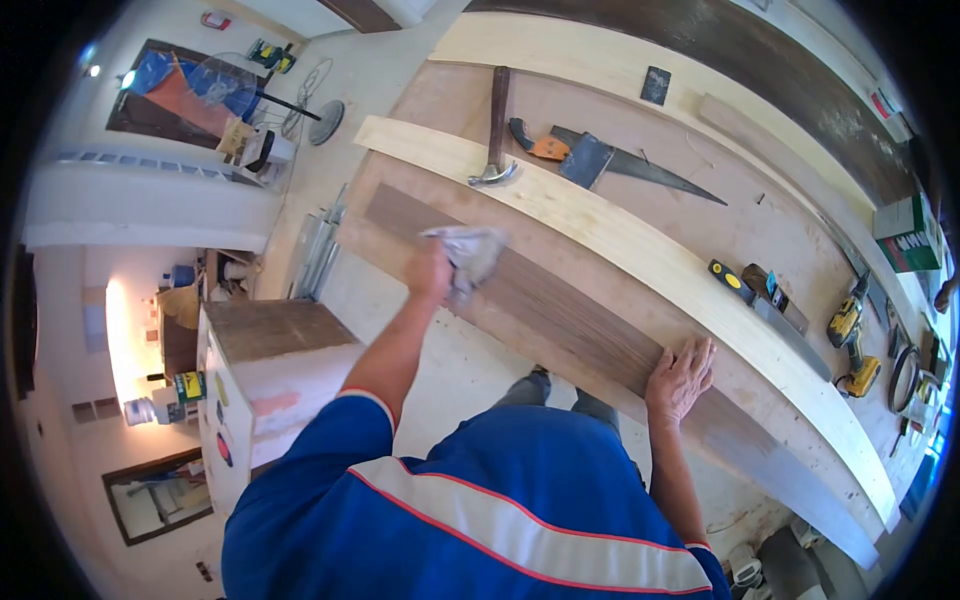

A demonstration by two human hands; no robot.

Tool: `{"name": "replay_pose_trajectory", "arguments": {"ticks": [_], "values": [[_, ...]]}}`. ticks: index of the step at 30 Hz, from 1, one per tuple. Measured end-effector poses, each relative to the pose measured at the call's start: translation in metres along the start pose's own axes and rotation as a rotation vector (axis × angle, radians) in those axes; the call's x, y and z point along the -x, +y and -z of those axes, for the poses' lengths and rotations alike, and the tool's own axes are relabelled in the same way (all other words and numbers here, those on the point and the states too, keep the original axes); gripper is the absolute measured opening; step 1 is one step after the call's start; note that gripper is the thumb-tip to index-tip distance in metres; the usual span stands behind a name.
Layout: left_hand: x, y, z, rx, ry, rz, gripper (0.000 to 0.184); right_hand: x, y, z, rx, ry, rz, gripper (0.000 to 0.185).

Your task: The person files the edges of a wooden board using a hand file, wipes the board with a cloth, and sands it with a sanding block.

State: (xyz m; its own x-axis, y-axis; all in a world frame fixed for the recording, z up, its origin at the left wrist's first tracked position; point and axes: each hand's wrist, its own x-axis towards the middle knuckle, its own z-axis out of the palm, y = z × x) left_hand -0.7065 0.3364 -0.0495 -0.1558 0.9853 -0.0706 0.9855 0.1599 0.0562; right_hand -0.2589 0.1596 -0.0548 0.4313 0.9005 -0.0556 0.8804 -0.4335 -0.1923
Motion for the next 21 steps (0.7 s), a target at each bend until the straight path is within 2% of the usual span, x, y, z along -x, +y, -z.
{"name": "replay_pose_trajectory", "arguments": {"ticks": [2,3,5,6,9,10,12,13,14,15,16,17,19,21], "values": [[-0.027,-0.020,0.007,0.111,-0.115,0.254,0.024,0.000,0.002,0.000,0.036,-0.004,0.005,0.057],[-0.016,-0.014,-0.011,0.029,0.065,0.011,0.024,-0.001,0.001,0.001,0.058,-0.009,0.005,0.057],[0.024,0.045,0.003,0.358,-0.120,-0.013,0.022,0.000,-0.002,-0.005,0.088,-0.010,0.008,0.058],[0.049,0.068,0.000,0.161,0.023,-0.286,0.020,0.000,0.002,-0.010,0.104,-0.003,0.008,0.059],[0.089,0.095,-0.019,0.171,0.146,-0.722,0.021,0.003,-0.012,-0.003,0.168,-0.003,-0.017,0.061],[0.075,0.082,-0.017,0.158,0.153,-0.682,0.019,0.003,-0.021,-0.001,0.191,-0.012,-0.029,0.061],[0.036,0.033,-0.011,0.130,0.147,-0.614,0.020,0.010,-0.049,0.000,0.159,-0.003,0.136,0.071],[0.005,0.000,-0.020,0.273,-0.006,-0.417,0.033,0.016,-0.066,0.001,0.144,0.001,0.210,0.076],[-0.020,-0.033,-0.015,0.314,0.093,-0.308,0.034,0.022,-0.084,0.005,0.133,0.007,0.278,0.081],[-0.050,-0.064,-0.006,0.366,0.198,-0.201,0.035,0.024,-0.111,0.011,0.131,-0.094,0.277,0.087],[-0.083,-0.097,0.000,0.308,0.017,-0.113,0.030,0.029,-0.141,0.017,0.135,-0.197,0.267,0.094],[-0.101,-0.125,0.013,0.109,0.047,-0.193,0.024,0.035,-0.163,0.016,0.114,-0.202,0.311,0.098],[-0.141,-0.158,0.027,0.215,-0.012,0.006,0.018,0.030,-0.208,0.012,0.090,-0.223,0.375,0.105],[-0.145,-0.148,0.060,0.298,0.129,-0.005,0.014,0.027,-0.251,0.011,0.074,-0.263,0.376,0.109]]}}
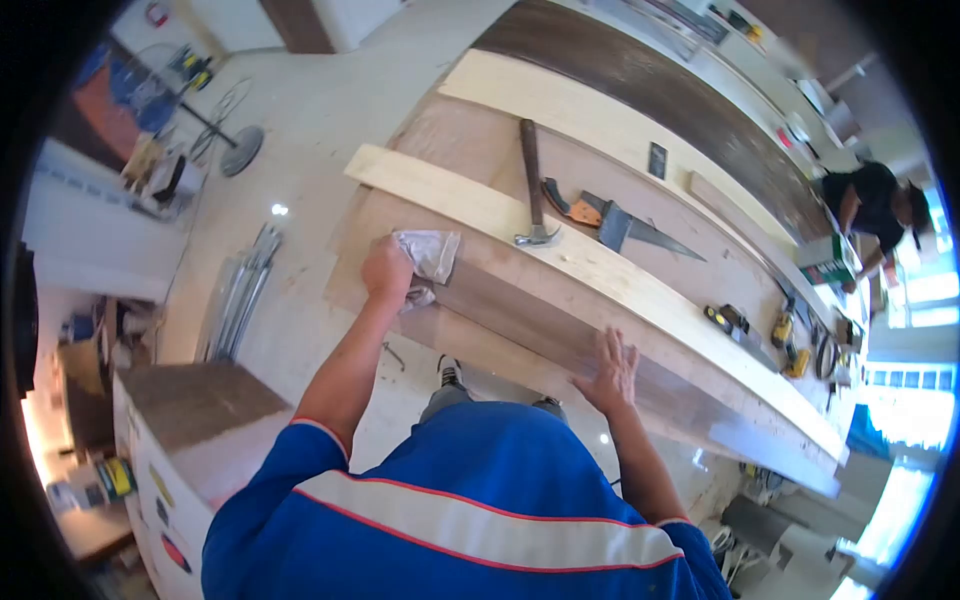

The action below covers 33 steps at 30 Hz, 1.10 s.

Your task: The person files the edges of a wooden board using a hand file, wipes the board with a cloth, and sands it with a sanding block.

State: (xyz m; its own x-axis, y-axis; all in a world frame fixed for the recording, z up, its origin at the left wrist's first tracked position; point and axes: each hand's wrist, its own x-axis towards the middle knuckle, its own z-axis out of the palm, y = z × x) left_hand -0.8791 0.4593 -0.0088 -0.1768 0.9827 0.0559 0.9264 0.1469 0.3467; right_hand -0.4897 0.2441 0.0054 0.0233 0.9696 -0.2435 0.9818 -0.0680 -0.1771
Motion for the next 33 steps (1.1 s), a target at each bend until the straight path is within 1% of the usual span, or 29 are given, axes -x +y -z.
{"name": "replay_pose_trajectory", "arguments": {"ticks": [1,2,4,6,8,9,11,12,14,15,17,18,20,21,23,26,27,29,30,31,33], "values": [[0.002,0.005,0.008,0.039,0.065,-0.011,0.013,-0.010,-0.016,0.003,-0.012,-0.016,-0.010,0.110],[0.009,0.018,0.003,0.189,0.205,-0.208,0.010,-0.018,-0.030,0.004,-0.025,-0.033,-0.016,0.111],[0.028,0.066,0.015,0.392,0.054,-0.404,0.017,-0.034,-0.052,0.000,-0.015,-0.063,-0.013,0.112],[0.049,0.117,0.040,0.717,0.053,-0.548,0.021,-0.044,-0.065,-0.001,-0.007,-0.084,-0.030,0.112],[0.057,0.155,0.055,0.861,0.057,-0.616,0.022,-0.053,-0.074,-0.001,-0.011,-0.097,-0.063,0.111],[0.057,0.166,0.061,0.929,0.056,-0.647,0.022,-0.059,-0.077,0.007,-0.008,-0.150,-0.082,0.108],[0.051,0.180,0.068,0.962,0.059,-0.673,0.022,-0.059,-0.081,0.022,-0.017,-0.265,-0.120,0.103],[0.049,0.184,0.068,0.974,0.060,-0.689,0.022,-0.056,-0.079,0.019,-0.009,-0.243,-0.111,0.099],[0.036,0.182,0.055,0.903,0.035,-0.703,0.023,-0.056,-0.071,0.013,-0.002,-0.179,-0.094,0.093],[0.027,0.178,0.044,0.864,0.019,-0.721,0.023,-0.055,-0.065,0.008,-0.028,-0.062,-0.042,0.091],[0.017,0.160,0.017,0.625,-0.109,-0.710,0.026,-0.044,-0.057,-0.005,-0.074,0.170,0.053,0.088],[0.015,0.151,0.006,0.505,-0.164,-0.699,0.028,-0.040,-0.056,-0.008,-0.094,0.167,0.044,0.087],[0.011,0.136,-0.006,0.310,-0.274,-0.754,0.032,-0.036,-0.054,-0.003,-0.124,0.159,0.038,0.087],[0.012,0.134,-0.011,0.211,-0.323,-0.775,0.034,-0.033,-0.051,0.001,-0.133,0.185,0.039,0.084],[0.018,0.133,-0.019,0.244,-0.295,-0.873,0.028,-0.028,-0.046,0.006,-0.157,0.231,0.052,0.077],[0.019,0.142,-0.023,0.260,-0.280,-0.941,0.025,-0.027,-0.021,-0.005,-0.355,0.268,-0.050,0.061],[0.020,0.148,-0.024,0.263,-0.279,-0.950,0.025,-0.038,-0.017,-0.002,-0.431,0.256,-0.191,0.059],[0.017,0.163,-0.021,0.249,-0.387,-0.900,0.033,-0.075,-0.008,0.010,-0.583,0.221,-0.480,0.055],[0.015,0.169,-0.020,0.241,-0.437,-0.875,0.037,-0.100,-0.001,0.016,-0.576,0.290,-0.474,0.056],[0.014,0.172,-0.022,0.268,-0.424,-0.865,0.036,-0.128,0.007,0.022,-0.570,0.360,-0.466,0.059],[0.016,0.176,-0.024,0.324,-0.391,-0.841,0.034,-0.187,0.020,0.022,-0.390,0.517,-0.444,0.057]]}}
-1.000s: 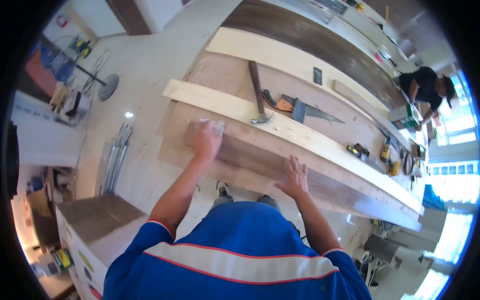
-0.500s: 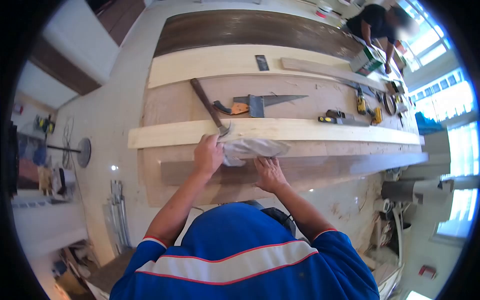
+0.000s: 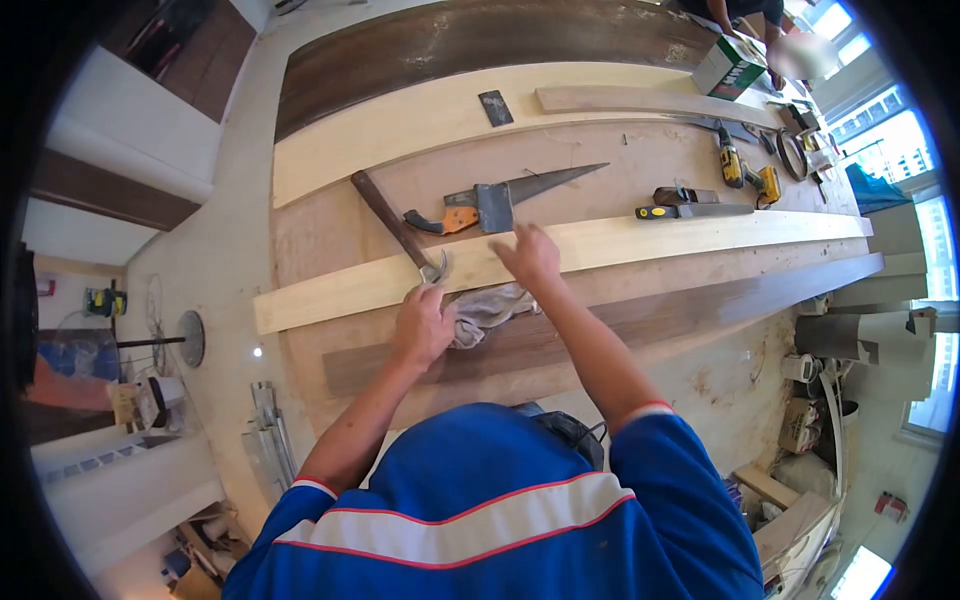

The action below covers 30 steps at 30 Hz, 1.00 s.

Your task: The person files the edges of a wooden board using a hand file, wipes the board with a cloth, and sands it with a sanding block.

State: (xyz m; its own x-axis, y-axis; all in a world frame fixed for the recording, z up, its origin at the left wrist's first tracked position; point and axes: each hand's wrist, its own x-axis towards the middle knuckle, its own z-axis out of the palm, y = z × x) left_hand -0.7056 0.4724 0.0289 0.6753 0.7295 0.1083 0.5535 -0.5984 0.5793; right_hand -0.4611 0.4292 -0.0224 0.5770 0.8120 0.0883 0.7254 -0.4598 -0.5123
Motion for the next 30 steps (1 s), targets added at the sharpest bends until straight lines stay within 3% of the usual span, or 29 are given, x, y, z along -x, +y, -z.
{"name": "replay_pose_trajectory", "arguments": {"ticks": [2,6,9,14,18,23,26,28,29,30], "values": [[0.003,0.007,0.005,0.019,0.016,0.058,0.033,-0.041,-0.021,-0.003,0.112,-0.141,-0.159,0.054],[0.027,-0.019,-0.003,0.039,0.117,0.188,0.037,-0.072,0.011,-0.048,0.140,-0.124,-0.182,0.059],[0.031,-0.022,0.016,0.207,0.093,0.472,0.039,-0.077,-0.003,-0.024,0.044,-0.195,-0.319,0.057],[0.026,-0.040,0.012,0.248,0.146,0.506,0.040,-0.082,-0.058,-0.013,0.109,-0.135,-0.336,0.059],[0.011,-0.031,0.024,0.175,0.099,0.436,0.039,-0.092,-0.063,-0.015,0.023,-0.220,-0.397,0.048],[0.009,-0.029,0.028,0.621,0.199,0.601,0.054,-0.075,-0.004,-0.029,-0.319,-0.088,-0.331,0.039],[0.009,-0.011,0.042,0.992,0.164,0.615,0.062,0.002,-0.027,0.001,-0.809,-0.270,-0.215,0.023],[0.014,0.006,0.053,1.255,0.033,0.613,0.065,0.053,-0.055,0.020,-0.666,-0.531,-0.085,0.026],[0.017,0.011,0.056,1.385,-0.072,0.604,0.065,0.088,-0.046,-0.011,-1.123,-0.707,-0.112,0.021],[0.021,0.014,0.058,1.512,-0.175,0.588,0.065,0.106,-0.060,0.002,-1.140,-0.784,-0.101,0.020]]}}
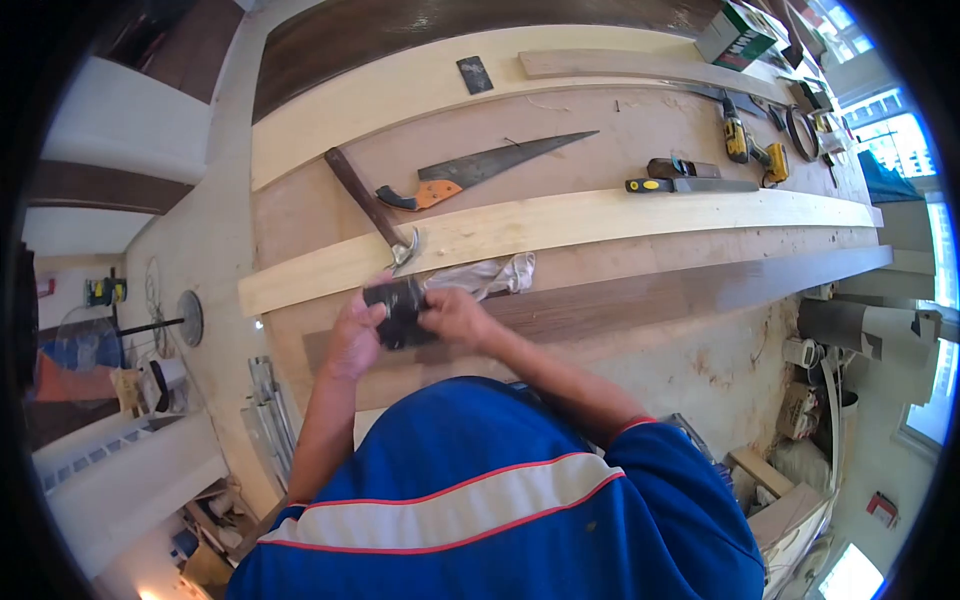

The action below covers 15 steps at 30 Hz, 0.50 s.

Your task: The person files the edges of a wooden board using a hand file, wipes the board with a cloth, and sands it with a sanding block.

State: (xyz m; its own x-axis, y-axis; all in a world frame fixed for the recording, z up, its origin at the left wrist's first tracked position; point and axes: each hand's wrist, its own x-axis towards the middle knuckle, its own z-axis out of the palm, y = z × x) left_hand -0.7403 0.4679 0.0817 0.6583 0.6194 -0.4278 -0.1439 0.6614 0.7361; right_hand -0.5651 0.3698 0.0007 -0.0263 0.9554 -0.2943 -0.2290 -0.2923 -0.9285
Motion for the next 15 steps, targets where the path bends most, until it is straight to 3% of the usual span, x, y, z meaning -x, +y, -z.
{"name": "replay_pose_trajectory", "arguments": {"ticks": [1,4,6,8,11,13,15], "values": [[0.002,-0.007,0.005,0.008,0.007,0.122,0.057,0.009,0.011,-0.015,-0.184,-0.044,-0.009,0.023],[0.014,-0.020,0.021,-0.206,0.115,0.248,0.045,0.048,-0.005,0.000,0.206,0.024,0.028,0.031],[0.026,-0.033,0.057,-0.404,0.293,0.153,0.033,0.073,-0.016,0.045,1.052,0.172,0.224,0.047],[0.042,-0.022,0.089,-0.734,0.414,0.122,0.032,0.102,-0.025,0.110,1.304,0.194,0.123,0.069],[0.057,-0.001,0.143,-1.251,0.532,0.069,0.032,0.149,-0.033,0.180,1.632,0.220,-0.293,0.089],[0.061,0.008,0.153,-1.584,0.509,-0.064,0.026,0.169,-0.043,0.206,1.696,0.155,-0.463,0.097],[0.055,-0.003,0.191,-1.801,0.379,-0.341,0.023,0.177,-0.031,0.222,1.710,0.110,-0.427,0.097]]}}
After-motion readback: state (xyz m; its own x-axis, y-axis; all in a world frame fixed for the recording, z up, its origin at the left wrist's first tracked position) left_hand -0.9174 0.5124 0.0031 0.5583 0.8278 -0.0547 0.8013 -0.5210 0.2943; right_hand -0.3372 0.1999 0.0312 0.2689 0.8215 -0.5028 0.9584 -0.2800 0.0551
